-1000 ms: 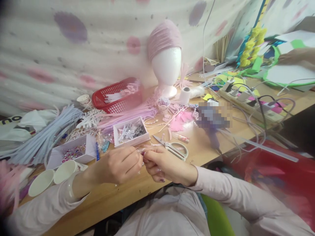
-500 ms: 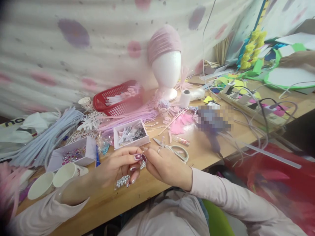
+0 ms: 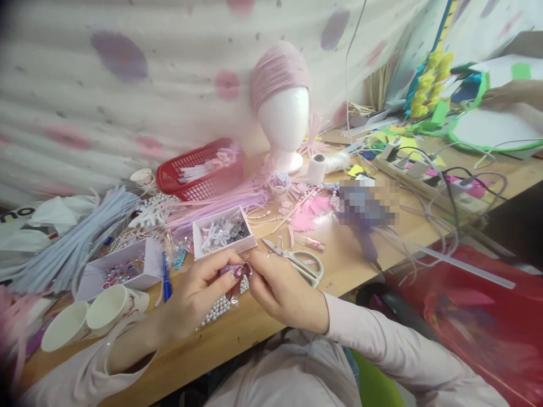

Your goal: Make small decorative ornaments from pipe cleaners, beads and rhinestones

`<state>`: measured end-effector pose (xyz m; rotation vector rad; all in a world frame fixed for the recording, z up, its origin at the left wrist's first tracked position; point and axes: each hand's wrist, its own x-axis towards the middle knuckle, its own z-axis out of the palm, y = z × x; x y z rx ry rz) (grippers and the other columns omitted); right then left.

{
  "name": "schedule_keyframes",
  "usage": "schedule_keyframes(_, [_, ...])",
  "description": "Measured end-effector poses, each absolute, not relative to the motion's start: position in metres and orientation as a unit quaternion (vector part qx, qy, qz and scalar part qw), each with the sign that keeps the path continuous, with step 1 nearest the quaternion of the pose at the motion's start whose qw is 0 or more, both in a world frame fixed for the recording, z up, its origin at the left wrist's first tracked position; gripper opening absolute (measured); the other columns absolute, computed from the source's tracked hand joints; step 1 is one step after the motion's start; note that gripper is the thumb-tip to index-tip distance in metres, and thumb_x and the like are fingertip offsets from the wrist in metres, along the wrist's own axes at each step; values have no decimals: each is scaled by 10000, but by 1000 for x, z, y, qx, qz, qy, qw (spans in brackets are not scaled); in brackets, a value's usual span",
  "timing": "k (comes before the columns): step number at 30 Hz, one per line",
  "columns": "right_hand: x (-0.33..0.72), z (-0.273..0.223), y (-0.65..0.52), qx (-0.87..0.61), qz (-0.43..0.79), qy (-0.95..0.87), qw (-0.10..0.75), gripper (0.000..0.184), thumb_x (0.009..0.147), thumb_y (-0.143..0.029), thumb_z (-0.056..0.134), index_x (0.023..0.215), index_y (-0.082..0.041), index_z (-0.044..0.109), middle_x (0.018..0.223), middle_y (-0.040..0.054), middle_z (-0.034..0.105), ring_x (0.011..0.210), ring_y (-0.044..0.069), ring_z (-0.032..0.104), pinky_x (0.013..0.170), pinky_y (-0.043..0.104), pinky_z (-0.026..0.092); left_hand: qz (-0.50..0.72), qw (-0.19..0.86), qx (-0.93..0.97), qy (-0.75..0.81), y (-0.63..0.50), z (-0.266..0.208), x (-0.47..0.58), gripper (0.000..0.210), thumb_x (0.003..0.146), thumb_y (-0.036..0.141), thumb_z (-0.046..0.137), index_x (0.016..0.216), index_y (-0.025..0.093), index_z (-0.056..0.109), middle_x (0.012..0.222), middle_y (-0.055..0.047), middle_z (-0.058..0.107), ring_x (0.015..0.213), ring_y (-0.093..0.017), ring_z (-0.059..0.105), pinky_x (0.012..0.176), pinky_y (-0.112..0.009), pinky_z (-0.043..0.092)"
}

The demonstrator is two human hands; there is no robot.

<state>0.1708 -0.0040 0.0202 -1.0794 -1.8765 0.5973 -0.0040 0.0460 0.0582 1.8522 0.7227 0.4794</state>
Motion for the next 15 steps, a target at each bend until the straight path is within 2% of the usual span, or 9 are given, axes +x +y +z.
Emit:
schedule_keyframes(5, [161, 22, -6, -465, 347, -660, 478, 288, 979, -217, 368, 691, -223, 353, 615, -49, 368, 548, 108, 333, 517, 251, 280, 294, 222, 913, 174, 49, 48, -7, 198, 920, 61, 389, 855, 163, 545, 749, -37, 548, 700, -174, 512, 638, -298, 425])
schedule_keyframes(9, [158, 21, -6, -440, 544, -541, 466, 339, 951, -398, 439, 668, -228, 360, 562, -71, 332, 487, 87, 290, 448, 228, 246, 271, 20, 960, 66, 61, 43, -13, 209, 918, 50, 405, 895, 138, 593, 733, -74, 596, 686, -215, 536, 634, -342, 464])
schedule_keyframes(12, [159, 23, -5, -395, 715, -404, 412, 328, 862, -406, 554, 675, -236, 344, 523, -120, 243, 445, 59, 162, 402, 184, 167, 222, -36, 974, -13, 70, 45, -19, 202, 929, 60, 466, 865, 177, 618, 723, -49, 612, 689, -208, 559, 633, -338, 460])
schedule_keyframes(15, [163, 28, -1, -391, 809, -290, 329, 348, 787, -295, 578, 634, -235, 271, 510, -136, 192, 444, 48, 70, 381, 160, 85, 169, -3, 985, -42, 74, 49, -23, 216, 932, 67, 501, 842, 217, 628, 744, -25, 642, 693, -187, 577, 616, -318, 436])
